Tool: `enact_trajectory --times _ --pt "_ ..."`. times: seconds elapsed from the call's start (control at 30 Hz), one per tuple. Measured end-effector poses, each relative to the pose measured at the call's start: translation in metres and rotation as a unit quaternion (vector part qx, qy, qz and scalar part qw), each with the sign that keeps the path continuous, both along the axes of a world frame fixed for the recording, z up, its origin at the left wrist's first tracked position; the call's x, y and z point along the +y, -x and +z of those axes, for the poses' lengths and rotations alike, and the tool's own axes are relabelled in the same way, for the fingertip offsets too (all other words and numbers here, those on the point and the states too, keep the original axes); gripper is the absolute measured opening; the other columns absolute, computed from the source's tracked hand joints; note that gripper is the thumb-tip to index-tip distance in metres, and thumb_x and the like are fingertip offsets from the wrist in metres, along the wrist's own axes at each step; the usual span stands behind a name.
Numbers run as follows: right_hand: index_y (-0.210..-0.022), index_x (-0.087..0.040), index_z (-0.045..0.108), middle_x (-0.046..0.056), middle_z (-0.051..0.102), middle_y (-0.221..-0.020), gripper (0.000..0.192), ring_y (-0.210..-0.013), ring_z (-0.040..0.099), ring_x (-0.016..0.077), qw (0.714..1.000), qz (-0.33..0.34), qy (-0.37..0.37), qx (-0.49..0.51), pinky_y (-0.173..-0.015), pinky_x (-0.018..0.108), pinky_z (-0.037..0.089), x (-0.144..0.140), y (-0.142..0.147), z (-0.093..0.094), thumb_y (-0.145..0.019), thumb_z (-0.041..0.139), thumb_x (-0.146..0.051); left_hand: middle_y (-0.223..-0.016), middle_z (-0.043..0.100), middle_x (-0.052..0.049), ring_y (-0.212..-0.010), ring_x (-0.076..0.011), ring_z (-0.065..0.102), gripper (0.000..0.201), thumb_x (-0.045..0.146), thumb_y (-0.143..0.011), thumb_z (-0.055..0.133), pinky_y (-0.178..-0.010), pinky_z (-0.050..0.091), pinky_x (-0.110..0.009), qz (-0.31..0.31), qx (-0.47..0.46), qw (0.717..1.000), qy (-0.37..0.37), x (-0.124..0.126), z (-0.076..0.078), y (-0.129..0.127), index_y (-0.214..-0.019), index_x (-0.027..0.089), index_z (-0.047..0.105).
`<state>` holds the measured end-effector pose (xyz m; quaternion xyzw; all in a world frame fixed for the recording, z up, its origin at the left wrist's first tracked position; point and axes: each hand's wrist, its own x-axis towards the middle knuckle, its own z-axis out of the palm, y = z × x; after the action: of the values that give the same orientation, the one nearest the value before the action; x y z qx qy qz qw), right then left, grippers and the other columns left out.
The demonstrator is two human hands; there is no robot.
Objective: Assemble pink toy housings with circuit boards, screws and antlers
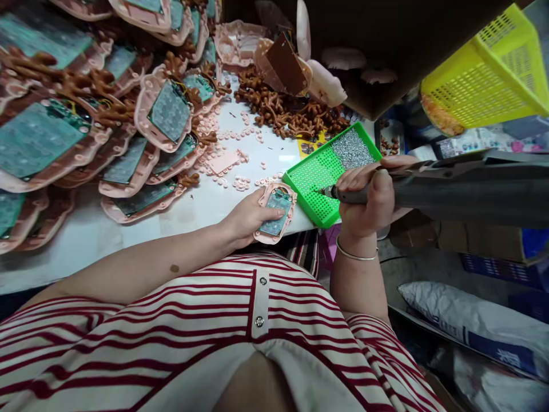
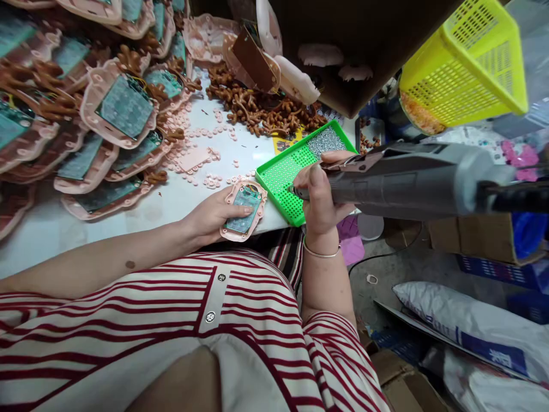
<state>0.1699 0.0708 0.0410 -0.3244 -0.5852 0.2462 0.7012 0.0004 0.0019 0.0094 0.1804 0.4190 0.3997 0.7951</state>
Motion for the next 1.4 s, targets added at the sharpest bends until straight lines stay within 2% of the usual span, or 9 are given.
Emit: enact_trajectory --times 0.17,0.37,0.73,0.83,1.0,1.1,1.27,1.4 --pt "-0.093 -0.033 0.056 -0.007 0.044 -0.062 0.026 -0.038 0.041 0.0083 1.000 -0.020 0.020 -0.010 -0.040 0.027 0.040 0.000 -0.002 -0.015 -0.083 0.066 -0.054 -0.083 0.071 -0.007 -0.071 -0.0201 0.068 0.053 0.014 -0.060 0.079 -0.063 0.055 -0.031 0.008 0.009 1.000 0.011 -0.001 0.000 -0.002 -0.108 0.012 0.058" --pt "-0.098 -0.033 0.054 -0.006 0.044 -0.066 0.024 -0.043 0.046 0.0089 1.000 0.010 0.024 -0.017 -0.044 0.027 0.044 0.002 -0.002 -0.022 -0.087 0.063 -0.053 -0.084 0.071 -0.006 -0.071 -0.0203 0.069 0.053 0.014 -0.060 0.081 -0.064 0.056 -0.031 0.007 0.006 1.000 0.014 0.000 -0.001 -0.002 -0.107 0.013 0.057" --pt "-0.103 -0.034 0.058 -0.004 0.051 -0.071 0.026 -0.046 0.048 0.0100 0.999 0.003 0.034 -0.034 -0.045 0.028 0.044 0.002 -0.002 -0.030 -0.087 0.062 -0.055 -0.083 0.071 -0.007 -0.069 -0.0197 0.068 0.051 0.015 -0.060 0.083 -0.063 0.056 -0.031 0.006 -0.002 1.000 0.017 -0.001 0.000 -0.002 -0.105 0.013 0.058" --pt "-0.099 -0.034 0.060 -0.006 0.048 -0.065 0.022 -0.044 0.047 0.0095 0.999 0.009 0.026 -0.017 -0.044 0.027 0.044 0.002 0.001 -0.023 -0.086 0.064 -0.051 -0.083 0.071 -0.005 -0.068 -0.0180 0.067 0.050 0.015 -0.060 0.082 -0.065 0.056 -0.031 0.035 0.002 0.999 0.000 0.002 -0.001 0.000 -0.105 0.014 0.059" --pt "-0.097 -0.037 0.063 -0.008 0.038 -0.056 0.012 -0.042 0.045 0.0088 0.996 0.058 -0.032 0.064 -0.044 0.024 0.045 -0.010 0.014 0.012 -0.088 0.067 -0.043 -0.084 0.070 -0.003 -0.072 -0.0173 0.067 0.045 0.014 -0.062 0.079 -0.068 0.056 -0.032 0.150 0.025 0.986 -0.069 0.015 -0.007 0.006 -0.102 0.016 0.060" --pt "-0.096 -0.036 0.062 -0.009 0.039 -0.054 0.015 -0.041 0.046 0.0094 0.991 0.112 -0.019 0.068 -0.043 0.025 0.046 -0.025 0.028 0.026 -0.087 0.068 -0.046 -0.083 0.069 -0.003 -0.072 -0.0181 0.067 0.044 0.014 -0.063 0.077 -0.069 0.057 -0.034 0.164 0.019 0.983 -0.083 0.022 -0.011 0.009 -0.103 0.016 0.059" --pt "-0.094 -0.031 0.058 -0.011 0.044 -0.052 0.017 -0.035 0.043 0.0087 0.975 0.216 -0.005 0.047 -0.037 0.025 0.044 -0.046 0.049 0.019 -0.087 0.070 -0.040 -0.086 0.069 -0.002 -0.075 -0.0169 0.066 0.046 0.013 -0.061 0.078 -0.076 0.057 -0.035 0.181 0.026 0.979 -0.093 0.024 -0.018 0.009 -0.101 0.016 0.058" --pt "-0.091 -0.032 0.053 -0.011 0.044 -0.053 0.023 -0.039 0.047 0.0100 0.981 0.186 0.032 0.044 -0.044 0.028 0.047 -0.053 0.051 0.009 -0.086 0.071 -0.046 -0.085 0.068 -0.002 -0.075 -0.0161 0.065 0.045 0.012 -0.061 0.078 -0.079 0.056 -0.035 0.183 0.029 0.977 -0.107 0.023 -0.020 0.009 -0.101 0.016 0.057"
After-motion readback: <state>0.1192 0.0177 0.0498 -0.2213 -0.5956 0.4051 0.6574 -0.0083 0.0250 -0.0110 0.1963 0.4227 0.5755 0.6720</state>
